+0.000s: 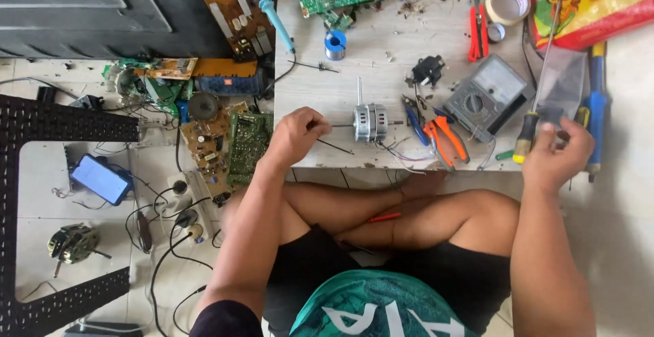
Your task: Repairing a small electric motor by fastening components with a screwdriver and applying liquid.
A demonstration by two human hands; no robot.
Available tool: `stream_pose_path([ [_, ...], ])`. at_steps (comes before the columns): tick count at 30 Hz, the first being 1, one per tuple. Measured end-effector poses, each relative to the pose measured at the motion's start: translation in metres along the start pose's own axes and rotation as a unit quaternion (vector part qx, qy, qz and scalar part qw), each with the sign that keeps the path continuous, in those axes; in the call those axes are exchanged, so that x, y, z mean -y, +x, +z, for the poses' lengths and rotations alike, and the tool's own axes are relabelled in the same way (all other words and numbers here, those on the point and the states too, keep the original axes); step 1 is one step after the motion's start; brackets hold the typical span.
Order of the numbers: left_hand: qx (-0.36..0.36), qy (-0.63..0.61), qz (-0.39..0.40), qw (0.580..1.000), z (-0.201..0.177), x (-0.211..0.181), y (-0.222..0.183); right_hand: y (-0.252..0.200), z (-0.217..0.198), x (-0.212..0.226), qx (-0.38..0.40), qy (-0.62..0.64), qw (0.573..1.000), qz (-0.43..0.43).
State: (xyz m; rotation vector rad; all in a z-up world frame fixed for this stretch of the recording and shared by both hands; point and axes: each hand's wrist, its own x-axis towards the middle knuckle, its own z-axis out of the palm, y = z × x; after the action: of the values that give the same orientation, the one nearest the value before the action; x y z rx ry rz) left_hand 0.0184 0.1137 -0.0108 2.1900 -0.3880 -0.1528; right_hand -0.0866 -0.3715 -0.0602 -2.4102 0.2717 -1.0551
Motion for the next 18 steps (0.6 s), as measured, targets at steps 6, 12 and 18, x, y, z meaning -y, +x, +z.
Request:
stream_pose_path([
  [6,0.025,-0.125,-0.037,0.991,0.0,0.006,-0.003,0.001,0.002,0.002,-0.032,-0.056,0.998,-0.018],
  [12,-0.018,-0.045,0.015,0.999,0.001,-0.004,-0.007,0.0,-0.005,0.008,-0.037,-0.07,0.997,-0.023],
  [18,0.007,0.039,-0.062,0.997,0.006,0.001,-0.006,-0.003,-0.01,0.008,-0.051,-0.077,0.996,-0.006],
])
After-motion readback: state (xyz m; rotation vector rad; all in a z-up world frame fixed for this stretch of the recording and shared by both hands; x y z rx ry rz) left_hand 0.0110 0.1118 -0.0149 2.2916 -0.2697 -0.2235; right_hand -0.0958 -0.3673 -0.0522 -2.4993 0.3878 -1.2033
